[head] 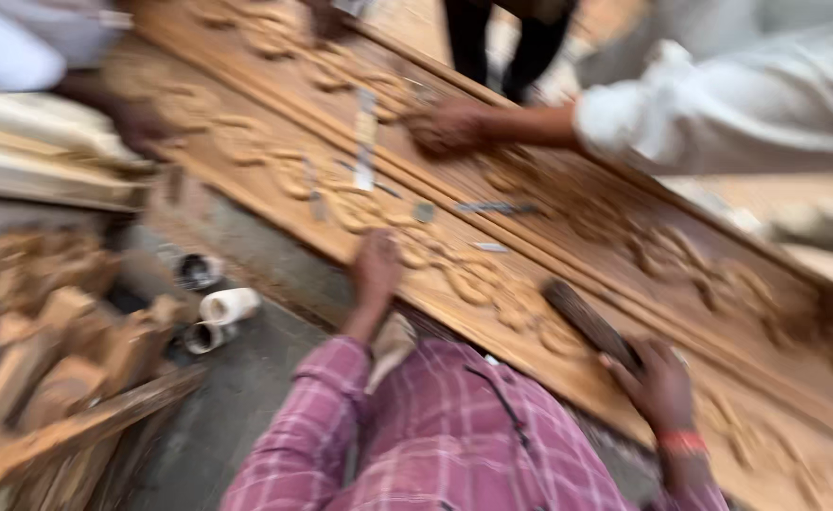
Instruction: The person carves intricate floral patterns into a long wooden panel using a chisel and a wooden mallet. They repeatedly strike the chisel to shape the wood and occasionally wipe away wood shavings with their hand.
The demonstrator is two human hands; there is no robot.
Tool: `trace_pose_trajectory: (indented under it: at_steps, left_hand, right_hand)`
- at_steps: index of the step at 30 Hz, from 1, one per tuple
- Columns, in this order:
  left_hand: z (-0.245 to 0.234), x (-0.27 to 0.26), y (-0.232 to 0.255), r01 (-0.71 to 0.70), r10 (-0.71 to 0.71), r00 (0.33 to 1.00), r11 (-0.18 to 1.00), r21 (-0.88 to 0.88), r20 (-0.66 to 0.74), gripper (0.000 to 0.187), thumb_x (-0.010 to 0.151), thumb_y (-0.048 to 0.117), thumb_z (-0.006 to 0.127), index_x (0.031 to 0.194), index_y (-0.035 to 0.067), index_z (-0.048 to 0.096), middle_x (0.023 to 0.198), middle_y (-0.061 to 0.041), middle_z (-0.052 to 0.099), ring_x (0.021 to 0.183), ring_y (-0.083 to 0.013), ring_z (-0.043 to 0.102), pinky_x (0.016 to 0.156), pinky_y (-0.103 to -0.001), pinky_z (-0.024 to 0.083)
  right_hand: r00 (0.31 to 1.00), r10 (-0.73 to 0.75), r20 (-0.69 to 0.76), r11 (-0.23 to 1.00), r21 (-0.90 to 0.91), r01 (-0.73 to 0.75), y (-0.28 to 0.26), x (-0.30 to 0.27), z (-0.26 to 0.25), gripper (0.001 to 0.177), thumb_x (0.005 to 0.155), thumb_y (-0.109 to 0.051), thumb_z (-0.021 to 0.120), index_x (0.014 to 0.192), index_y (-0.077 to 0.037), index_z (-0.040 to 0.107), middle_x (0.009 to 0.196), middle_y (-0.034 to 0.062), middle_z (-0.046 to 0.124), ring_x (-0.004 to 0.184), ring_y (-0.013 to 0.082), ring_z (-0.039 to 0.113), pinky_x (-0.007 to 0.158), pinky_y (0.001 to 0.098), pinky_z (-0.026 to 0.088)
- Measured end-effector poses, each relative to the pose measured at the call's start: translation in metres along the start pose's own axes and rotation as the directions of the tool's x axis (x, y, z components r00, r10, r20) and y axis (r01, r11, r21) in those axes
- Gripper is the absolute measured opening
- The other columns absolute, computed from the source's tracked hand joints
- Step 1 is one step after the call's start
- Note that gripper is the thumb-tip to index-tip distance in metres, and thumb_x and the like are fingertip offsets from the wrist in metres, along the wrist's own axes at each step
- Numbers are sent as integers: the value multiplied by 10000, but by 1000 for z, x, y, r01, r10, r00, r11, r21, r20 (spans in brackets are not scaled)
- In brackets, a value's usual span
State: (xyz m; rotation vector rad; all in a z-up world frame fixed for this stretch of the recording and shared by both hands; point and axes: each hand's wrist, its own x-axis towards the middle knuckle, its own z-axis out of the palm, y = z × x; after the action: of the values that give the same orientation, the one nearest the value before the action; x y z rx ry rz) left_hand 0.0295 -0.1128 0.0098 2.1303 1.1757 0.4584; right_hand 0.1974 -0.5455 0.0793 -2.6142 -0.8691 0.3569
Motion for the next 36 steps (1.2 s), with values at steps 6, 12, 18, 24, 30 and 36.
trace_pose_trajectory:
  at_steps: [6, 12, 18, 24, 30, 36]
  left_hand:
    - [6, 8, -3, 55, -61, 996, 994, 98, 59, 216, 977, 213, 613, 1166, 122, 665, 1111, -80, 697, 961, -238, 694, 806, -378, 589]
    - [-15, 44, -31, 257, -255, 965, 966, 14, -61, 214, 972, 153, 610, 1176, 146, 674, 1164, -74, 691, 981, -215, 686, 794, -330, 597]
    - [-34, 49, -54, 229, -226, 973, 970, -79, 38, 209, 986, 168, 596, 1174, 146, 683, 1127, -67, 727, 883, -190, 720, 699, -310, 606]
    - [-22, 26, -46, -18, 53, 974, 987, -158, 219, 184, 1043, 221, 598, 1150, 107, 695, 1020, -74, 743, 789, -142, 693, 646, -257, 590]
    - [-19, 8, -34, -150, 238, 816, 967, -204, 527, 208, 1038, 238, 577, 1164, 159, 722, 934, -55, 752, 666, -139, 619, 589, -289, 533]
    - [-37, 36, -52, 98, 4, 857, 981, -169, 516, 180, 989, 233, 600, 1023, 134, 746, 1262, 77, 688, 711, -175, 674, 636, -358, 588]
  right_hand:
    - [990, -47, -136, 996, -77, 37, -18, 6, 10, 491, 833, -470, 756, 1165, -107, 747, 1101, 117, 696, 976, 325, 672, 860, 437, 544]
    - [995, 74, -59, 983, -165, -83, -21, 22, 27, 509, 858, -476, 730, 1221, -120, 754, 1197, 146, 707, 1030, 333, 697, 889, 444, 566]
    - [997, 65, -45, 979, -189, -72, -25, 18, 51, 671, 844, -494, 730, 1380, -103, 630, 1208, 186, 685, 1087, 372, 681, 921, 470, 555]
    - [974, 218, -53, 923, -314, -224, -29, 22, 75, 739, 875, -483, 702, 1522, -170, 530, 1232, 157, 659, 1159, 351, 647, 1019, 489, 509]
    - [983, 121, -139, 929, -332, -162, -53, 24, 71, 779, 851, -496, 695, 1517, -144, 495, 1385, 193, 592, 1264, 385, 577, 1049, 533, 458]
    - [989, 50, -138, 969, -234, -82, -47, 17, 78, 837, 838, -462, 688, 1575, -154, 436, 1401, 209, 557, 1308, 423, 533, 1087, 539, 442]
